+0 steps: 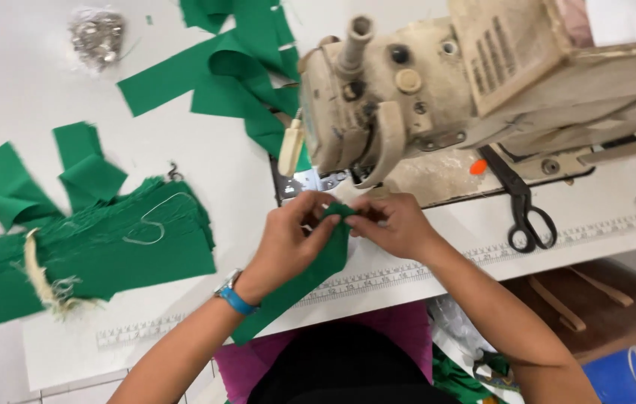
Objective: Sewing together multiple green fabric strips using an industrial sewing machine.
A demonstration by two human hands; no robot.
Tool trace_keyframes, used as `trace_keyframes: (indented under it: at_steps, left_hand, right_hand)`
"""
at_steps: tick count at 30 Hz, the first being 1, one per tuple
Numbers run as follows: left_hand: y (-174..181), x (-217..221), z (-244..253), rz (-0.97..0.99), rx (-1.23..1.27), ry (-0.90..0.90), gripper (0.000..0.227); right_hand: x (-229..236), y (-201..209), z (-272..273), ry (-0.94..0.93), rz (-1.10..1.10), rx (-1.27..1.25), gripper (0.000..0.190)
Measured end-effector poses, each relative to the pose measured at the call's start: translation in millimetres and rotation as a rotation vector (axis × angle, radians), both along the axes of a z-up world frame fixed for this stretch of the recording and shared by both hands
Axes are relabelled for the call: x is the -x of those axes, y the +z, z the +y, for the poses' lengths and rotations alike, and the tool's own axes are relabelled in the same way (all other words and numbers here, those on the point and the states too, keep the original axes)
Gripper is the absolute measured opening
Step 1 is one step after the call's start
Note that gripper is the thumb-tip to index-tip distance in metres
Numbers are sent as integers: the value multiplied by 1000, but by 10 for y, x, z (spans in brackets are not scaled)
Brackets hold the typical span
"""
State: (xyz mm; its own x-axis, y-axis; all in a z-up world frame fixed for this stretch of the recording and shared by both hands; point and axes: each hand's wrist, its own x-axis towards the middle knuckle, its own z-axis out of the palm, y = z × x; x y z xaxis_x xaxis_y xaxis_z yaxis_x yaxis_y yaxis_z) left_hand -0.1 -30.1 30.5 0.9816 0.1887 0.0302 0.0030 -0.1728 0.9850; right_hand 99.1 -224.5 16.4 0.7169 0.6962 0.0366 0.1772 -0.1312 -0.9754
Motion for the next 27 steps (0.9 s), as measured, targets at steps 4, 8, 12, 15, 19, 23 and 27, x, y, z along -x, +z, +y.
trace_keyframes:
  at_steps: [4, 8, 12, 15, 19, 23, 27]
  left_hand:
    - [-106, -72, 45, 28, 47, 30, 15]
    - [-145, -70, 77, 60, 174, 41, 14]
    - [-193, -48, 84, 53, 289, 2, 19]
    - [-205, -37, 79, 37, 170, 58, 16]
    - [-98, -35, 111, 27, 124, 63, 17]
    - [-32, -32, 107, 30, 95, 46, 9]
    - [-90, 0, 51, 9, 136, 92, 10]
  right_hand:
    - [3, 65, 47, -84, -70, -37, 10]
    - [-17, 34, 50, -126, -229, -97, 15]
    - [15, -10, 67, -165, -571, -47, 22]
    - [39, -6, 94, -147, -739, -3, 26]
    - [65, -9, 112, -127, -742, -43, 23]
    - [57, -51, -6, 6, -271, -119, 32]
    - [26, -248, -76, 112, 250, -241, 41]
